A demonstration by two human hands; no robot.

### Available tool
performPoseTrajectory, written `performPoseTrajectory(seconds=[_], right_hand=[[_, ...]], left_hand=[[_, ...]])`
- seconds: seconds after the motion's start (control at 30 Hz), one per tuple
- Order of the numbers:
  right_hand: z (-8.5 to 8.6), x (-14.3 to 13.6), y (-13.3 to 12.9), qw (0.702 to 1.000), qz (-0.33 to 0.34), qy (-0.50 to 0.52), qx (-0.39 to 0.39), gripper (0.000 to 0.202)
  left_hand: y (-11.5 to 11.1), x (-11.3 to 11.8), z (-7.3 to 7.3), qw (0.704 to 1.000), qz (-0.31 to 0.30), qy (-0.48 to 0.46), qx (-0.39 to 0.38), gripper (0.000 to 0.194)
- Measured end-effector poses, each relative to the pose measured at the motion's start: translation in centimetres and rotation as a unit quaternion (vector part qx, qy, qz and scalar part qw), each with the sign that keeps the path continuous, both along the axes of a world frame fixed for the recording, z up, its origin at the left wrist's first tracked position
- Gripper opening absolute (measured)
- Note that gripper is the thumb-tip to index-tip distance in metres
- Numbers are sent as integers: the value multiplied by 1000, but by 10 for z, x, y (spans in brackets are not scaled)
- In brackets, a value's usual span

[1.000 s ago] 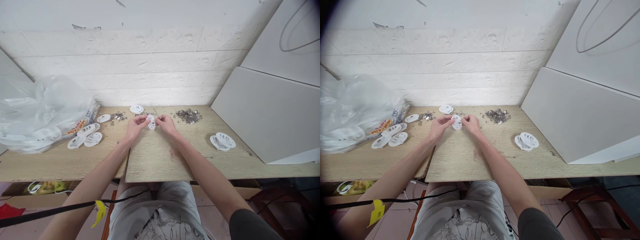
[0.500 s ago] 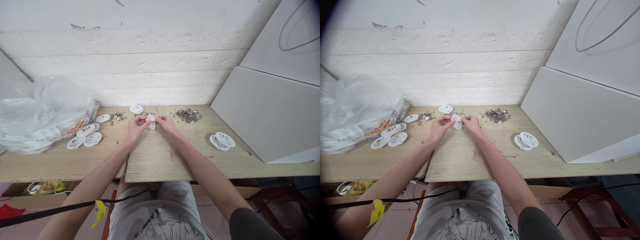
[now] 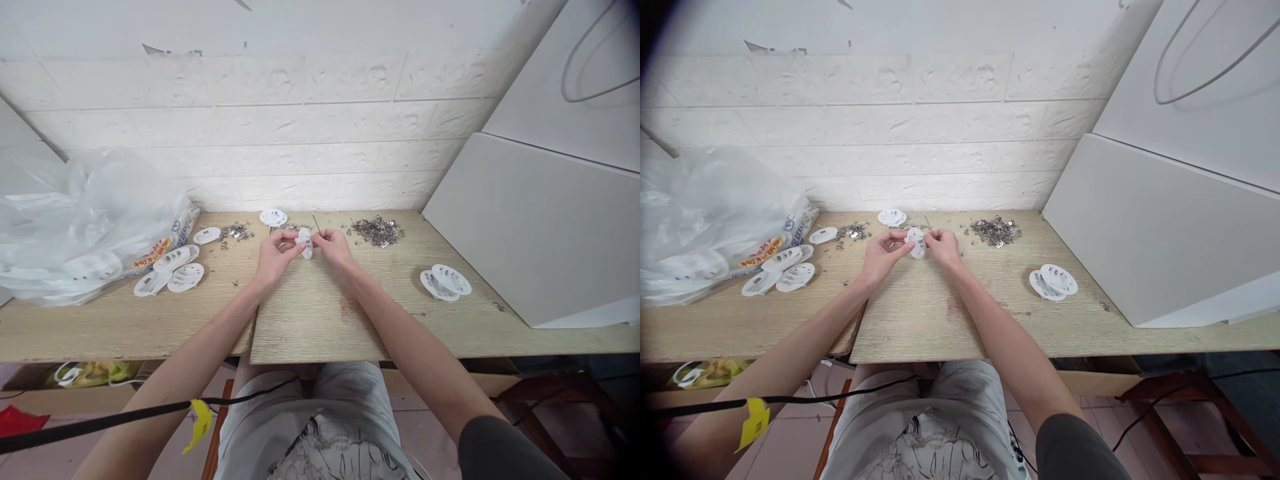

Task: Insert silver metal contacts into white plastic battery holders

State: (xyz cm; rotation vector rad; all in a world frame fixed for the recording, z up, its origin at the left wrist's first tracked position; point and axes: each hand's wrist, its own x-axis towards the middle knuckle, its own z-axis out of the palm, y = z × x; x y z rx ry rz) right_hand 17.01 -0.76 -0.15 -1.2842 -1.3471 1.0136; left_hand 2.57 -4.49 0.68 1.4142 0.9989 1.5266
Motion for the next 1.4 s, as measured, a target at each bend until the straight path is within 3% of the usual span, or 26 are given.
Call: performPoseTrajectory(seconds=[0.43,0.77,1.03,1.2,1.4], right_hand=[[3,-5,-8,994,-29,-101,34,11],[1,-12,-10,997,26,-55,39,13],[-3,-12,-9,991,47,-85,95,24],[0,-7,-8,982,43,-142,118,19],[0,3,1,989,85,-30,113,15]], left_hand=[[0,0,-6,997,-26,39,60,24],[0,-3,-3,991,-122,-16,-49,35],[0,-7,-2,990,-129,-24,-57,36],[4,-9,-2,986,-132,-35,-100,42],[12,-11,2,964,-147,-148,-163,24]])
